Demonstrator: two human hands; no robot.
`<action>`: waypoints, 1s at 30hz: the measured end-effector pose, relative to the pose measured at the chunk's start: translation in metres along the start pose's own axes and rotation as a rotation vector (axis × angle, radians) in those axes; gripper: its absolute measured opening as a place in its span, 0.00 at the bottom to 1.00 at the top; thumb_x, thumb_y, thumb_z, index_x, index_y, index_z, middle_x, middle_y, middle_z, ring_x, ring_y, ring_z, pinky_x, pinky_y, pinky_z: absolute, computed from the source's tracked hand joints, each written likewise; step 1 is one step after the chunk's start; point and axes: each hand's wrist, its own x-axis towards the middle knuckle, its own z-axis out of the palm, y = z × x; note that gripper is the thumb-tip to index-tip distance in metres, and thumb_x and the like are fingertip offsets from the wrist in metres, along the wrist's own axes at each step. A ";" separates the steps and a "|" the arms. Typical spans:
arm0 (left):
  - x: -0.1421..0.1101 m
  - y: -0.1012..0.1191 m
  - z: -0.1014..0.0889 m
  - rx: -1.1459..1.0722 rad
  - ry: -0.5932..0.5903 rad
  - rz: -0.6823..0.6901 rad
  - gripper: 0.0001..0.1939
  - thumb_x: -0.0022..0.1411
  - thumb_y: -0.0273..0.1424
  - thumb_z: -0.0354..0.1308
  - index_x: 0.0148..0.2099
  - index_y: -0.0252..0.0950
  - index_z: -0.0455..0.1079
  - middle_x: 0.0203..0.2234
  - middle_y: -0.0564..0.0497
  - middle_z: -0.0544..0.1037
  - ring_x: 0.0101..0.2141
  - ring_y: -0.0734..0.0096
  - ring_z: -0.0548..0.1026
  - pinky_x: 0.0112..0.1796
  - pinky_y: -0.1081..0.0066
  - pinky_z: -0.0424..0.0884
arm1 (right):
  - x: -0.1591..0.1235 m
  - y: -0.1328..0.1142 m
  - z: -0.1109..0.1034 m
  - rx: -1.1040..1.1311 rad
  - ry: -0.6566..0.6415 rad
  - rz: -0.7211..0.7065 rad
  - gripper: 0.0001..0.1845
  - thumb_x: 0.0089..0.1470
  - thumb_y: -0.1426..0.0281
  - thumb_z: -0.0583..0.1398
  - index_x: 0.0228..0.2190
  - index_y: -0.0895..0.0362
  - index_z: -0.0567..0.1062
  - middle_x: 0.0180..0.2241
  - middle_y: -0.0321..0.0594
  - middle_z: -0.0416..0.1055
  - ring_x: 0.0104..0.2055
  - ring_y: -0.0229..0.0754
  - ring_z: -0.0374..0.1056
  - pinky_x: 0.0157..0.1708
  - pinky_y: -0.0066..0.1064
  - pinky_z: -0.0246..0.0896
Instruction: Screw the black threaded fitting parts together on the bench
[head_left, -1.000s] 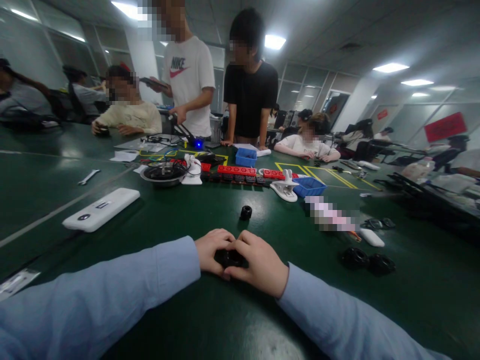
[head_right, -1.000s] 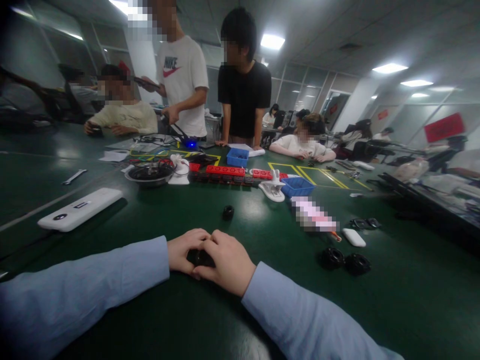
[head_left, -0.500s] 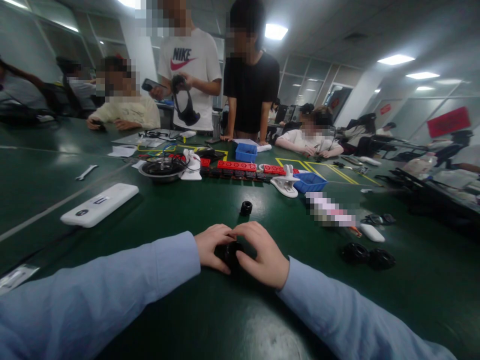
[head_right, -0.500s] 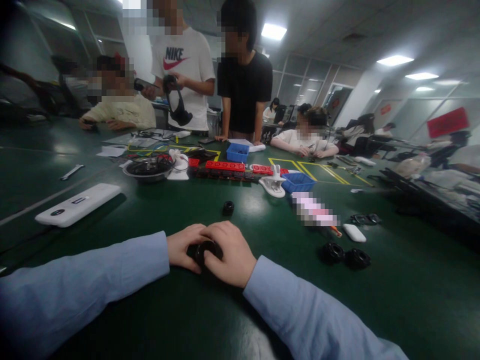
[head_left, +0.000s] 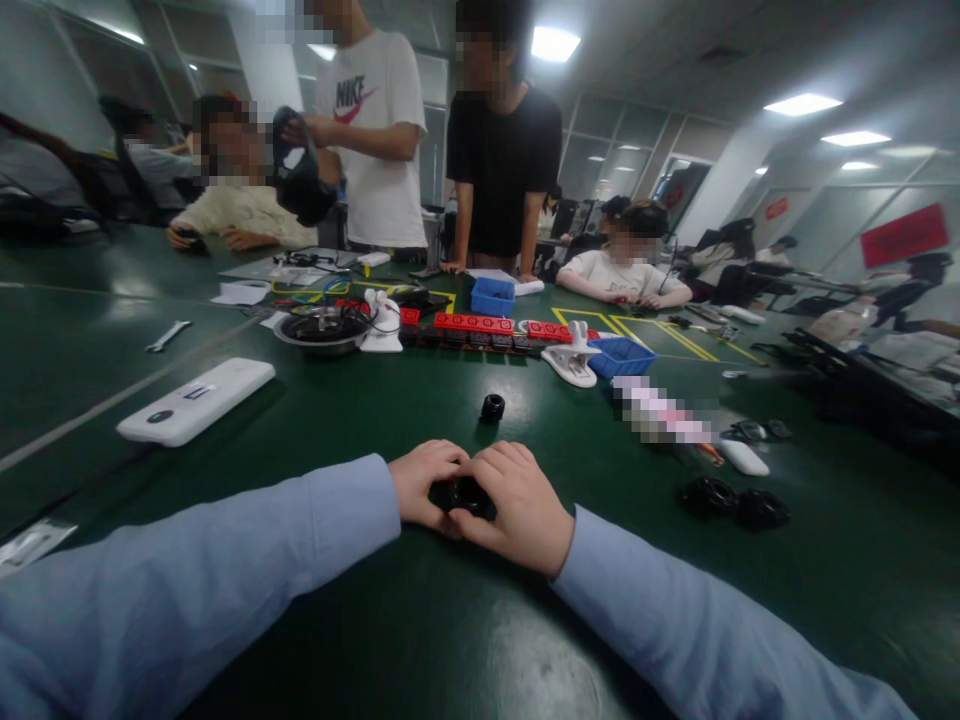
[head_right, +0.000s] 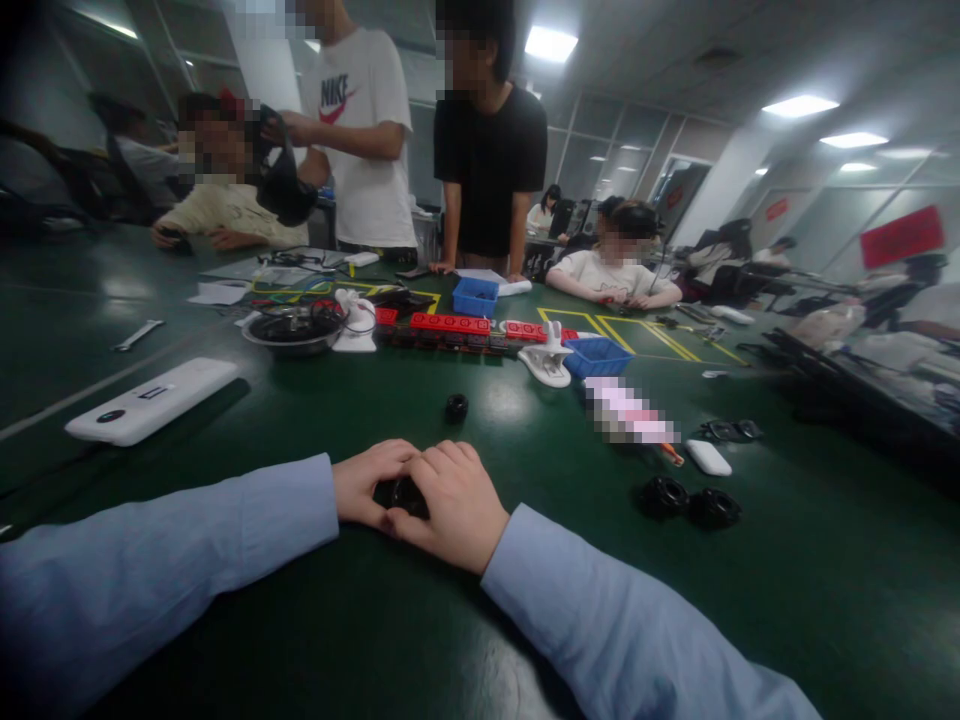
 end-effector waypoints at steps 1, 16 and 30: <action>0.000 0.000 0.000 0.003 -0.001 -0.003 0.30 0.47 0.51 0.63 0.46 0.36 0.70 0.42 0.47 0.72 0.44 0.57 0.68 0.48 0.60 0.63 | 0.000 0.001 0.000 0.028 -0.008 -0.022 0.15 0.48 0.64 0.62 0.36 0.61 0.72 0.36 0.45 0.72 0.38 0.45 0.63 0.40 0.38 0.56; -0.001 0.001 0.000 -0.039 0.027 -0.032 0.31 0.45 0.56 0.62 0.43 0.37 0.71 0.41 0.48 0.71 0.43 0.58 0.68 0.47 0.62 0.63 | -0.001 0.002 -0.002 0.175 -0.015 -0.212 0.16 0.41 0.77 0.55 0.35 0.58 0.74 0.38 0.40 0.76 0.35 0.43 0.62 0.37 0.36 0.55; -0.001 -0.001 0.001 -0.001 0.008 0.015 0.25 0.48 0.51 0.62 0.41 0.37 0.72 0.42 0.48 0.71 0.44 0.58 0.68 0.47 0.62 0.63 | -0.004 0.003 0.001 0.196 -0.035 -0.341 0.14 0.42 0.82 0.52 0.27 0.56 0.73 0.36 0.34 0.76 0.35 0.41 0.59 0.35 0.34 0.51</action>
